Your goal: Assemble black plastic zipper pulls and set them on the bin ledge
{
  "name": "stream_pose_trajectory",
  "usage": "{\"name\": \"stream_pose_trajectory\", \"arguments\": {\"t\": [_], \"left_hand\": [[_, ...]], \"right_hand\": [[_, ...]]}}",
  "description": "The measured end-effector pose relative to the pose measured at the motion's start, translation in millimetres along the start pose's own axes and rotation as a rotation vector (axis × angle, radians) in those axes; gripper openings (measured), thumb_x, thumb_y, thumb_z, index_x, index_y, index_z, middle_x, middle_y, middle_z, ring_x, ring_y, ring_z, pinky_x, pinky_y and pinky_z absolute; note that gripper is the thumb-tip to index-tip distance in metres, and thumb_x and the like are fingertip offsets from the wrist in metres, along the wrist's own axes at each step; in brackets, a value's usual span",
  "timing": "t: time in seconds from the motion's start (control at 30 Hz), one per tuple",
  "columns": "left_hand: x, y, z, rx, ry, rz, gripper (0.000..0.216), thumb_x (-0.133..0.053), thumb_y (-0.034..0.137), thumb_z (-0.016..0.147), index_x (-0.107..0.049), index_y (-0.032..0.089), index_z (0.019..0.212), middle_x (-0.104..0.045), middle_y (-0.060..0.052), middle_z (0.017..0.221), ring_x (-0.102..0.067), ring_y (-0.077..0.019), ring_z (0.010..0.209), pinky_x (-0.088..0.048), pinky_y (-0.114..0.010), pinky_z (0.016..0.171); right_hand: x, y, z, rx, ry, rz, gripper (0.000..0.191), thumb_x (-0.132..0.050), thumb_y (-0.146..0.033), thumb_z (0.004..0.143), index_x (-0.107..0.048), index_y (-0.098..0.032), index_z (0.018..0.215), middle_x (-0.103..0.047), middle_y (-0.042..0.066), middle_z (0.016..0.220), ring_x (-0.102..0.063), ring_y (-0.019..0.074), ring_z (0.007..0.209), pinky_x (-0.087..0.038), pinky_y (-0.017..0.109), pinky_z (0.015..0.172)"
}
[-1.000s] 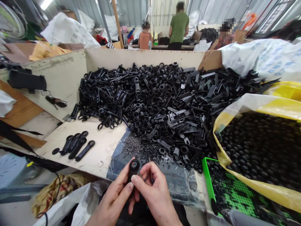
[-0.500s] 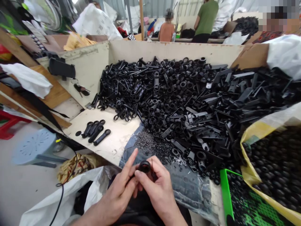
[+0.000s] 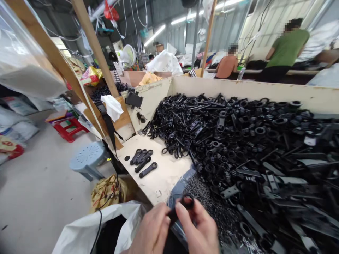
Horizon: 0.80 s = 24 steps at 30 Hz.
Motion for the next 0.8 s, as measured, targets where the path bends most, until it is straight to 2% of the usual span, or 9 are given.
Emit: {"name": "stream_pose_trajectory", "arguments": {"t": [0.07,0.13,0.23,0.3,0.4,0.47,0.53,0.7,0.8], "left_hand": [[19.8,-21.5,4.7,0.053,0.185,0.025,0.027,-0.050,0.041,0.099,-0.073,0.027,0.104,-0.073,-0.014,0.100,-0.065,-0.0313,0.096,-0.045,-0.039,0.091],[33.7,-37.0,15.2,0.074,0.189,0.075,0.028,-0.047,0.040,0.100,-0.071,0.025,0.098,-0.073,-0.013,0.095,-0.066,-0.0307,0.092,-0.048,-0.038,0.087],[59.6,-51.1,36.0,0.089,0.178,0.255,0.026,-0.045,0.038,0.100,-0.068,0.025,0.100,-0.075,-0.012,0.097,-0.070,-0.0305,0.095,-0.048,-0.036,0.084],[73.7,-58.5,48.9,0.141,0.137,0.500,0.030,-0.041,0.035,0.100,-0.068,0.023,0.106,-0.077,-0.012,0.091,-0.072,-0.0311,0.088,-0.047,-0.035,0.076],[88.3,-63.4,61.8,0.212,0.112,0.729,0.036,-0.036,0.031,0.100,-0.071,0.021,0.104,-0.077,-0.012,0.079,-0.073,-0.0328,0.077,-0.042,-0.033,0.066],[91.5,-62.4,67.2,0.230,0.111,0.755,0.036,-0.038,0.031,0.100,-0.072,0.022,0.106,-0.078,-0.012,0.077,-0.073,-0.0336,0.077,-0.041,-0.032,0.065],[90.8,-61.7,71.1,0.262,0.090,0.793,0.038,-0.039,0.032,0.100,-0.072,0.024,0.116,-0.079,-0.013,0.082,-0.074,-0.0343,0.082,-0.041,-0.033,0.066],[95.7,-67.8,76.6,0.410,0.074,0.846,0.047,-0.036,0.037,0.100,-0.064,0.028,0.137,-0.081,-0.014,0.095,-0.074,-0.0359,0.083,-0.043,-0.035,0.065],[104.7,-74.3,77.8,0.479,0.137,0.738,0.054,-0.037,0.049,0.098,-0.056,0.028,0.144,-0.081,-0.011,0.095,-0.073,-0.0363,0.076,-0.044,-0.036,0.061]], "right_hand": [[-35.9,0.8,20.3,0.092,-0.074,-0.054,0.044,-0.077,-0.061,0.076,-0.071,-0.018,0.082,-0.071,0.005,0.073,-0.066,0.0207,0.066,-0.056,0.030,0.062],[-68.1,2.4,39.4,0.168,-0.136,-0.170,0.046,-0.065,-0.061,0.086,-0.069,-0.016,0.083,-0.068,0.004,0.073,-0.064,0.0184,0.066,-0.053,0.028,0.061],[-95.3,2.2,67.1,0.221,-0.160,-0.329,0.038,-0.065,-0.053,0.086,-0.072,-0.015,0.088,-0.066,0.000,0.066,-0.060,0.0167,0.060,-0.050,0.027,0.058],[-99.3,-8.0,84.8,0.268,-0.148,-0.476,0.035,-0.070,-0.045,0.084,-0.072,-0.018,0.106,-0.069,0.000,0.075,-0.060,0.0160,0.060,-0.050,0.028,0.063],[-93.2,-37.3,113.1,0.359,-0.102,-0.707,0.039,-0.069,-0.035,0.088,-0.067,-0.025,0.125,-0.068,0.004,0.105,-0.064,0.0180,0.075,-0.050,0.032,0.078],[-90.6,-56.3,134.3,0.405,-0.082,-0.843,0.033,-0.061,-0.026,0.095,-0.065,-0.025,0.127,-0.063,0.007,0.117,-0.066,0.0209,0.091,-0.049,0.034,0.085],[-95.1,-66.7,155.0,0.424,-0.108,-0.962,0.030,-0.061,-0.019,0.095,-0.065,-0.024,0.124,-0.061,0.008,0.122,-0.066,0.0219,0.098,-0.050,0.036,0.087],[-111.2,-73.0,186.8,0.440,-0.203,-1.141,0.025,-0.069,-0.030,0.096,-0.065,-0.017,0.116,-0.064,0.007,0.123,-0.066,0.0226,0.102,-0.056,0.042,0.086],[-94.1,-84.4,181.8,0.466,-0.150,-1.153,0.019,-0.072,-0.028,0.092,-0.068,-0.018,0.107,-0.064,0.006,0.121,-0.066,0.0212,0.099,-0.054,0.038,0.085]]}}
Point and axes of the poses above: each hand's wrist, its own z-axis towards the middle knuckle, its own x-axis out of the back of the hand, y = z × x, the point moved 7 cm from there along z, towards the middle knuckle
